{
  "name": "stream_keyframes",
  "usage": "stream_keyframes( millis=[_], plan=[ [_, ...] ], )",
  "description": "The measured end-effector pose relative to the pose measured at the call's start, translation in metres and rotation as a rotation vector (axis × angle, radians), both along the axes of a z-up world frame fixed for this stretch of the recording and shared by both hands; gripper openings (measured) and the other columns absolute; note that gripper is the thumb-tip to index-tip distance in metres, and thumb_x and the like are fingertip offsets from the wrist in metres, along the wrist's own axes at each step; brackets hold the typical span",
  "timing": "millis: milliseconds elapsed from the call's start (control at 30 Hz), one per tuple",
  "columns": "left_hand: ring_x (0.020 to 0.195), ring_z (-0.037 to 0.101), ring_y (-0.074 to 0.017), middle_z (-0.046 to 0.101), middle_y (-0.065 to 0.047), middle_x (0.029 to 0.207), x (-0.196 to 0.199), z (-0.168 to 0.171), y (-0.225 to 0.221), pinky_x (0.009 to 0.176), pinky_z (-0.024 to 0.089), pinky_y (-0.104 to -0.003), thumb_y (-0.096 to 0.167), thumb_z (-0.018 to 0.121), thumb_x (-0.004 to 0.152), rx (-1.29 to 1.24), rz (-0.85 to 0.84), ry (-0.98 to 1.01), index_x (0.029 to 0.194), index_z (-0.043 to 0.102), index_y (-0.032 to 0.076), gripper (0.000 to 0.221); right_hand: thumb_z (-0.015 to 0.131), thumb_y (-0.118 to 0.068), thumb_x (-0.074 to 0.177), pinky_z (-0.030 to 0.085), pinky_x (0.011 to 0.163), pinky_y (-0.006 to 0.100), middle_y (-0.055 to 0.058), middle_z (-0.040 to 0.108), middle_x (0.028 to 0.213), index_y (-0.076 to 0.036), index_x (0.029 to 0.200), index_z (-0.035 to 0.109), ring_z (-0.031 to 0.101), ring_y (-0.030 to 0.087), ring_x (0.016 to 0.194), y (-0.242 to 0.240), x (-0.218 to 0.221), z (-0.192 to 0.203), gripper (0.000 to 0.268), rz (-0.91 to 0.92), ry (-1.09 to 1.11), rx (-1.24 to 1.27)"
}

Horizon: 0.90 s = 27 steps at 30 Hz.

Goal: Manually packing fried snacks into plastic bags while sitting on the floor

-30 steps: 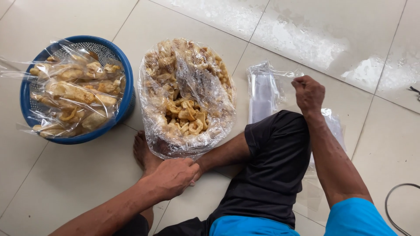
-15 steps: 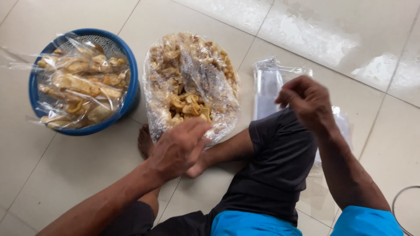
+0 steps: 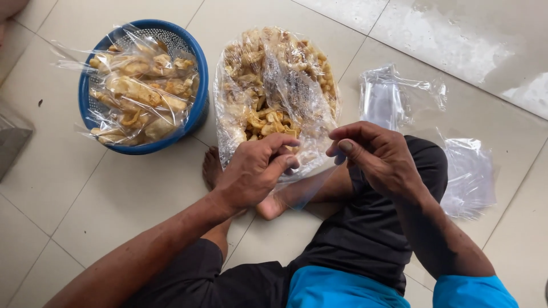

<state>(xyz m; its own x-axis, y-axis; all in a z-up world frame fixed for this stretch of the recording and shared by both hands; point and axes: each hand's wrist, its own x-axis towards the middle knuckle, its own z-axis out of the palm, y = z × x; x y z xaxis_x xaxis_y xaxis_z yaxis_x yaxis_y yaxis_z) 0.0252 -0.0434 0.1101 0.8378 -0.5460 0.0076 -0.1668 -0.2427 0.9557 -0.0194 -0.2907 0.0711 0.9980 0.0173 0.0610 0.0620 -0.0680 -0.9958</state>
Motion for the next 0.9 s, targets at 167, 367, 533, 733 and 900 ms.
stream_keyframes(
  millis=[167, 367, 533, 733, 900],
  plan=[
    [0.076, 0.077, -0.0201, 0.077, -0.014, 0.08, -0.001, 0.002, 0.0, 0.066, 0.063, -0.033, 0.008, 0.062, 0.098, 0.013, -0.037, -0.006, 0.12, 0.069, -0.001, 0.024, 0.073, -0.008, 0.094, 0.059, 0.061, 0.027, 0.014, 0.074, 0.074, 0.004, 0.1, 0.076, 0.072, 0.017, 0.071, -0.001, 0.001, -0.007, 0.014, -0.003, 0.005, -0.036],
    [0.078, 0.077, -0.0185, 0.077, -0.011, 0.082, -0.003, 0.0, 0.002, 0.069, 0.064, -0.033, 0.009, 0.06, 0.1, 0.001, -0.035, -0.007, 0.121, 0.069, 0.001, 0.024, 0.08, -0.01, 0.089, 0.057, 0.062, 0.028, 0.012, 0.072, 0.07, 0.002, 0.096, 0.075, 0.069, 0.014, 0.067, -0.003, 0.001, -0.015, 0.015, 0.0, 0.002, -0.098],
    [0.079, 0.077, -0.0175, 0.078, -0.011, 0.083, -0.003, 0.005, 0.003, 0.071, 0.064, -0.033, 0.01, 0.06, 0.101, 0.014, -0.036, -0.006, 0.122, 0.069, 0.002, 0.024, 0.083, -0.01, 0.085, 0.056, 0.065, 0.028, 0.01, 0.071, 0.071, 0.001, 0.094, 0.074, 0.068, 0.013, 0.069, -0.003, 0.0, -0.02, 0.017, 0.027, 0.045, -0.029],
    [0.077, 0.066, -0.0254, 0.056, -0.008, 0.083, -0.002, 0.008, -0.001, 0.062, 0.056, -0.037, 0.027, 0.071, 0.099, 0.151, 0.203, -0.521, 0.1, 0.063, 0.007, 0.021, 0.084, -0.013, 0.089, 0.052, 0.061, 0.026, 0.005, 0.07, 0.071, -0.008, 0.093, 0.074, 0.065, 0.013, 0.063, 0.02, -0.002, -0.017, 0.012, -0.159, -0.155, -0.294],
    [0.078, 0.074, -0.0189, 0.068, -0.008, 0.076, -0.007, 0.002, -0.007, 0.06, 0.061, -0.031, 0.036, 0.076, 0.092, 0.058, 0.149, -0.037, 0.09, 0.067, 0.005, 0.032, 0.085, -0.006, 0.087, 0.057, 0.063, 0.026, 0.004, 0.072, 0.082, -0.01, 0.085, 0.075, 0.068, 0.018, 0.068, 0.053, -0.003, -0.015, 0.011, -0.252, -0.462, -0.378]
  ],
)
